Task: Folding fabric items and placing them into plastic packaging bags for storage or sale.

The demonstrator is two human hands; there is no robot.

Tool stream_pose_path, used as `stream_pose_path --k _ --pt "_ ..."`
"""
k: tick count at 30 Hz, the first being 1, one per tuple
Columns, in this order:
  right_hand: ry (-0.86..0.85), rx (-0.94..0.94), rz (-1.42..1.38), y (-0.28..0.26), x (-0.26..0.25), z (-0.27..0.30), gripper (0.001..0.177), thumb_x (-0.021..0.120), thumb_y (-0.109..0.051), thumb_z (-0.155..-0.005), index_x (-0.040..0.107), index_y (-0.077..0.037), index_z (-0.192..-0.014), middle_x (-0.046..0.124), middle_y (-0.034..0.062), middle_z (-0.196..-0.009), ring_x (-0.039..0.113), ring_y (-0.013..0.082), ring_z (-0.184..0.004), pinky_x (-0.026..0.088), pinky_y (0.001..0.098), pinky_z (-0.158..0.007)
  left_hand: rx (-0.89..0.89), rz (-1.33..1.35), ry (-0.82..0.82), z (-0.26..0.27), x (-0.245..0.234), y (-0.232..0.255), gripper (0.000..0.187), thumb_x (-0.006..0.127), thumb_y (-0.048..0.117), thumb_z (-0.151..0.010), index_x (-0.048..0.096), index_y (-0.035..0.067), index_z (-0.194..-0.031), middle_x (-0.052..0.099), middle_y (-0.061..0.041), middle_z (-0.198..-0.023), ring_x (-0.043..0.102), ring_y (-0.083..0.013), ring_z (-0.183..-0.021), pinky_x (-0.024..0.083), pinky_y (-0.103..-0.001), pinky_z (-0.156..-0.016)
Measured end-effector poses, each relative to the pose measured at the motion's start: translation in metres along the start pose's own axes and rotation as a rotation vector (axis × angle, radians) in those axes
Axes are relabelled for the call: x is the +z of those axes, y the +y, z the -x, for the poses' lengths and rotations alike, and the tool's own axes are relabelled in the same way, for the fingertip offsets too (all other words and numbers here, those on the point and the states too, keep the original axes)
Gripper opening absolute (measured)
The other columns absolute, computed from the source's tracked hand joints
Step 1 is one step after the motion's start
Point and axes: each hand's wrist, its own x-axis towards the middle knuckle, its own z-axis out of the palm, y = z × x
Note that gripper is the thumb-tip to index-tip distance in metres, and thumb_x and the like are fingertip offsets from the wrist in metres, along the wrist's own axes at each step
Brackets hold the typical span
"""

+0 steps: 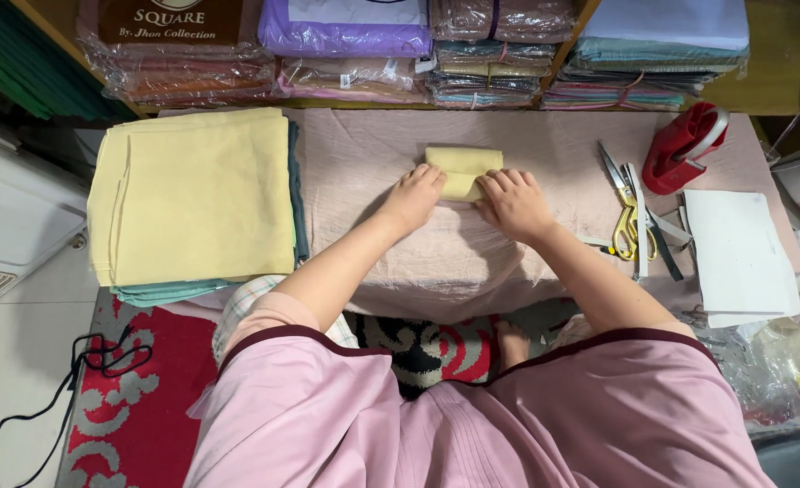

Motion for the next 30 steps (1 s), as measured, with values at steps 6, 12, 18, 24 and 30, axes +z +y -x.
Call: stream_pose_path --k 6,12,18,24,30 --pt "-0.224 0.123 -0.082 -0.009 -0.012 0.002 0.048 0.062 -0.033 -0.097 0.055 -0.012 -0.139 0.062 0.0069 -0.125 0.059 0.0248 -0.123 0.046 0.036 -0.093 -0.047 0.151 0.03 0.0 -0.001 -0.002 0.049 0.073 0.01 -0.081 0.059 0.003 -0.127 0.058 -0.01 -0.121 0.055 -0.0293 -0.123 0.052 -0.038 -0.102" --pt "-0.338 0.16 -0.172 -0.008 -0.025 0.0 0.041 0.056 -0.027 -0.1 0.052 -0.015 -0.139 0.059 0.0071 -0.125 0.058 0.027 -0.12 0.039 0.0387 -0.094 -0.116 0.202 -0.031 0.003 -0.031 0.011 0.037 0.067 0.016 -0.089 0.063 0.007 -0.125 0.06 -0.007 -0.111 0.057 -0.0275 -0.115 0.048 -0.041 -0.099" --pt "-0.456 0.23 -0.381 0.006 0.0 0.009 0.043 0.059 -0.015 -0.098 0.052 -0.012 -0.14 0.064 0.0124 -0.121 0.063 0.0342 -0.115 0.038 0.0466 -0.094 -0.197 0.249 -0.17 0.003 -0.016 0.01 0.035 0.056 0.03 -0.098 0.053 0.015 -0.13 0.063 -0.004 -0.108 0.058 -0.0248 -0.114 0.044 -0.045 -0.1" --pt "-0.459 0.462 -0.657 0.014 0.022 0.007 0.029 0.047 -0.023 -0.108 0.048 -0.017 -0.137 0.067 0.0157 -0.117 0.064 0.0395 -0.117 0.038 0.056 -0.096 -0.336 0.447 -0.145 -0.006 -0.002 0.002 0.034 0.05 0.037 -0.105 0.059 0.007 -0.119 0.06 -0.016 -0.113 0.062 -0.0391 -0.109 0.052 -0.055 -0.094" --pt "-0.433 0.534 -0.638 0.019 0.054 0.003 0.025 0.042 -0.035 -0.113 0.051 -0.024 -0.133 0.067 0.0124 -0.113 0.064 0.0369 -0.117 0.04 0.0562 -0.097 -0.378 0.296 -0.17 -0.017 0.004 -0.002 0.039 0.039 0.039 -0.109 0.062 0.008 -0.113 0.051 -0.011 -0.126 0.054 -0.0349 -0.119 0.048 -0.052 -0.099"
